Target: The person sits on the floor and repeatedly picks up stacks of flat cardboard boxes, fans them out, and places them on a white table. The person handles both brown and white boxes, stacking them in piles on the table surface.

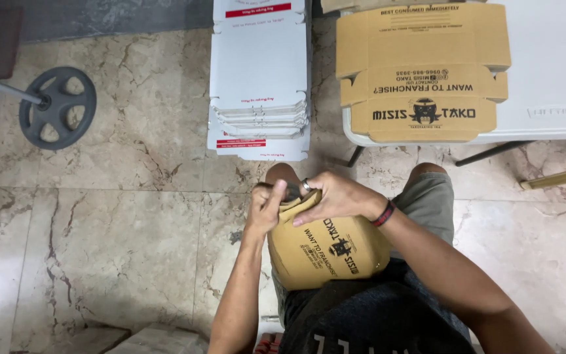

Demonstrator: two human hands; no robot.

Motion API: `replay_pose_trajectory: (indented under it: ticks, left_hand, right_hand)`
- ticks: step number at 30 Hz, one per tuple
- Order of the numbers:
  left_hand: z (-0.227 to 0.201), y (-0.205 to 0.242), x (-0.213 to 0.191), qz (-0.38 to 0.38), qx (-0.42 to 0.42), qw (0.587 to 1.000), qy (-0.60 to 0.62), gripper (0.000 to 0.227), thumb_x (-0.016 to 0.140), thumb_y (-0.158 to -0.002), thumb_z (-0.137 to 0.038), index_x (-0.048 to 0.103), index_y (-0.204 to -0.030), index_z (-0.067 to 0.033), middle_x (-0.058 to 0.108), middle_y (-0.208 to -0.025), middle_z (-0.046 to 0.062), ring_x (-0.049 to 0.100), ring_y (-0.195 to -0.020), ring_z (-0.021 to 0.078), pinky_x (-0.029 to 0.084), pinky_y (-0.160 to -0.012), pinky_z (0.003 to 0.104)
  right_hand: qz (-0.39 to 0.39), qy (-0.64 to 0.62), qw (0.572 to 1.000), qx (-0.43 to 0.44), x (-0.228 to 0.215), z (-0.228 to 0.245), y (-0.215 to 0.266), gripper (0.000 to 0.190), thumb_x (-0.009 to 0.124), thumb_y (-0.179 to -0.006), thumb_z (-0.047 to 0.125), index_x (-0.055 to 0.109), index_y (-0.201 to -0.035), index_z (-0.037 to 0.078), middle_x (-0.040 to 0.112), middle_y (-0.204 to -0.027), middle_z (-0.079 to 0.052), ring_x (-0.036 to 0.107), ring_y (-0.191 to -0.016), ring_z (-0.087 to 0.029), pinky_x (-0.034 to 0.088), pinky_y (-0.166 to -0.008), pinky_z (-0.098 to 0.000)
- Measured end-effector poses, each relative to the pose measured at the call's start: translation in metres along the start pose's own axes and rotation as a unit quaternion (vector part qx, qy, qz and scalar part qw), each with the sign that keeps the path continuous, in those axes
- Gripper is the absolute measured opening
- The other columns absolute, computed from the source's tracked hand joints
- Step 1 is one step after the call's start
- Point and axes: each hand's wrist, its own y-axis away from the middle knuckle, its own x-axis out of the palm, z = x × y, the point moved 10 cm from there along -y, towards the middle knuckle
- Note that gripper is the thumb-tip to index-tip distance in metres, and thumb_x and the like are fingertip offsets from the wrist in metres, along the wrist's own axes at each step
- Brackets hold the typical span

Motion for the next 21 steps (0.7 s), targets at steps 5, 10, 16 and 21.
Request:
replay_pose_trajectory:
  ticks: [5,10,16,21]
  left_hand:
    - [-0.047,0.001,-0.010,0.011,0.043,0.997,0.061,0.070,0.059,-0.107,-0.036,0.041,-0.041,-0.0180,0.036,-0.038,-0.008,0.033,-0.038,0.0104,0.031,-0.042,0.025]
    - [-0.033,0.015,-0.012,0.074,-0.263,0.943,-0.192,0.095,0.022,-0.096,-0.081,0.075,-0.103,-0.0029,0.071,-0.115,0.030,0.058,-0.128,0.0475,0.044,-0.107,0.060]
    - [-0.034,0.006,-0.001,-0.073,0.016,0.997,0.012,0.067,0.043,-0.110,-0.033,0.039,-0.047,-0.0136,0.036,-0.039,-0.001,0.039,-0.042,0.0171,0.035,-0.047,0.032]
    - [0.007,0.009,-0.014,-0.116,0.075,0.989,0.045,0.065,0.044,-0.110,-0.023,0.038,-0.045,-0.0176,0.032,-0.038,-0.005,0.032,-0.037,0.0134,0.029,-0.043,0.027]
  right_hand:
    - [0.051,-0.095,0.994,-0.036,-0.001,-0.002,-0.002,0.031,0.089,-0.081,0.026,0.070,-0.077,0.001,0.056,-0.050,-0.003,0.038,-0.034,-0.010,0.034,-0.034,-0.0240]
    - [-0.029,0.013,0.998,0.061,-0.017,-0.015,0.003,0.034,0.089,-0.082,0.031,0.066,-0.069,0.008,0.059,-0.053,-0.001,0.040,-0.043,-0.010,0.034,-0.045,-0.0264]
    - [-0.014,0.150,0.979,0.138,-0.011,0.004,0.017,0.064,0.078,-0.086,0.059,0.073,-0.110,0.001,0.070,-0.070,-0.011,0.038,-0.037,-0.009,0.036,-0.037,-0.0266]
    - [-0.141,0.085,0.984,-0.059,-0.048,0.016,0.054,0.073,0.079,-0.083,0.042,0.050,-0.136,0.002,0.062,-0.107,-0.025,0.060,-0.088,-0.035,0.049,-0.077,-0.0468]
